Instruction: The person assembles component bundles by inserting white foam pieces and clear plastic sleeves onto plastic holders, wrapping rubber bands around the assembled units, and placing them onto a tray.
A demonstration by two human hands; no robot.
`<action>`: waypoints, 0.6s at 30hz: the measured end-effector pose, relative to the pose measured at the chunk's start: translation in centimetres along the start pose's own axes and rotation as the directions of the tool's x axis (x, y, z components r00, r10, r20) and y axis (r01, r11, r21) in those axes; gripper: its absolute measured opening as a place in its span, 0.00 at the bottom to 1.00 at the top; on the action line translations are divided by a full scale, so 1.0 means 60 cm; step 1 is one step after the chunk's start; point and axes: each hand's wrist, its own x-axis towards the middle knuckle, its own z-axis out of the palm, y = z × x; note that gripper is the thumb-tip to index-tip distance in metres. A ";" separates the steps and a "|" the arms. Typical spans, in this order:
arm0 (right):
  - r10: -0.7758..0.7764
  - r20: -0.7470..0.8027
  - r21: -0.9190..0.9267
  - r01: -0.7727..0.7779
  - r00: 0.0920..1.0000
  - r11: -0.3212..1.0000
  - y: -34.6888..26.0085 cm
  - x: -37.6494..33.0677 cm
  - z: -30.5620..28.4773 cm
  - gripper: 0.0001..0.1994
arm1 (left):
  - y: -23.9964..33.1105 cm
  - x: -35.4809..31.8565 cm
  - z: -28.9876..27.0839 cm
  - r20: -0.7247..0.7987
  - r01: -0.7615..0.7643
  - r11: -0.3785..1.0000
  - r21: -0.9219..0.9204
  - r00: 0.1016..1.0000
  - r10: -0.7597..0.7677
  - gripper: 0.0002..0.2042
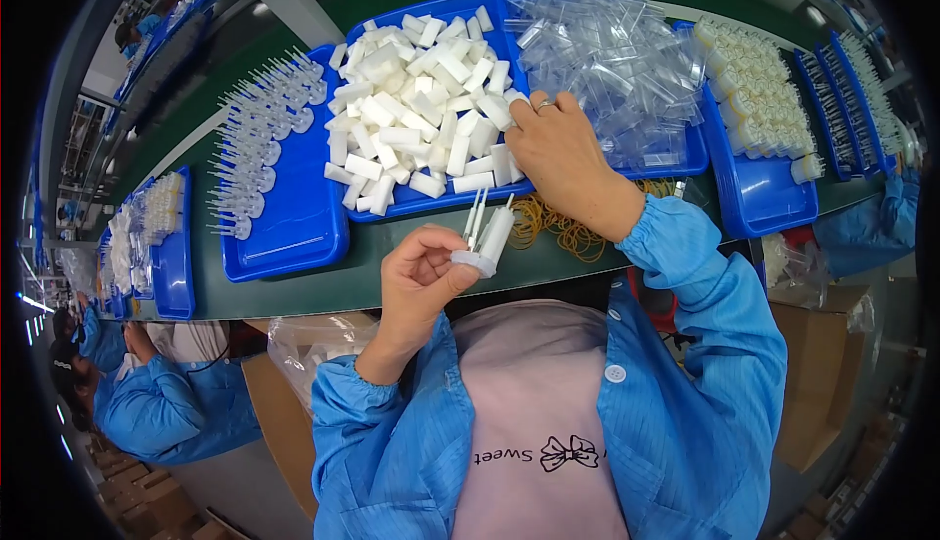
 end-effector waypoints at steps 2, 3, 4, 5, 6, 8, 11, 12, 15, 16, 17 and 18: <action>-0.016 0.035 -0.051 0.018 0.999 0.999 -0.001 -0.002 0.000 0.10 | -0.005 0.001 -0.001 -0.016 -0.029 1.000 0.001 0.999 0.029 0.13; 0.002 -0.053 0.008 -0.002 0.999 1.000 0.001 -0.010 0.004 0.08 | -0.010 0.000 0.000 -0.060 -0.049 0.999 0.013 0.997 0.050 0.13; 0.023 -0.142 0.069 -0.013 0.990 0.998 0.002 -0.015 0.002 0.07 | -0.013 0.000 -0.001 -0.106 -0.071 0.997 0.026 0.992 0.073 0.12; 0.024 -0.146 0.069 -0.014 0.989 0.998 0.002 -0.021 -0.003 0.07 | -0.015 0.001 -0.004 -0.105 -0.073 0.997 0.029 0.992 0.076 0.12; 0.114 -0.204 0.255 -0.060 0.972 0.965 0.002 -0.030 -0.014 0.08 | -0.016 0.002 -0.006 -0.069 -0.113 0.991 0.077 0.991 0.119 0.11; 0.201 -0.240 0.430 -0.081 0.950 0.899 0.003 -0.049 -0.043 0.08 | -0.013 -0.004 0.005 -0.046 -0.146 0.978 0.150 0.987 0.154 0.10; 0.241 -0.048 0.640 -0.155 0.969 0.752 0.007 -0.069 -0.067 0.09 | -0.004 0.001 0.011 0.162 -0.356 0.833 0.424 0.935 0.317 0.10; 0.311 0.009 0.854 -0.169 0.950 0.492 0.009 -0.074 -0.065 0.09 | 0.002 0.001 0.020 0.181 -0.367 0.821 0.437 0.930 0.319 0.10; 0.383 0.167 0.986 -0.149 0.908 -0.077 0.019 -0.088 -0.054 0.10 | 0.011 0.005 0.037 0.280 -0.426 0.763 0.486 0.903 0.326 0.11; 0.373 0.258 0.939 -0.141 0.891 -0.313 0.021 -0.091 -0.048 0.11 | 0.010 0.006 0.043 0.282 -0.421 0.771 0.478 0.905 0.320 0.11; 0.340 0.343 0.839 -0.122 0.876 -0.531 0.023 -0.093 -0.044 0.11 | 0.008 0.008 0.046 0.286 -0.423 0.769 0.479 0.904 0.319 0.11; 0.339 0.375 0.802 -0.118 0.863 -0.585 0.021 -0.093 -0.041 0.12 | 0.004 0.010 0.049 0.274 -0.420 0.776 0.471 0.906 0.324 0.11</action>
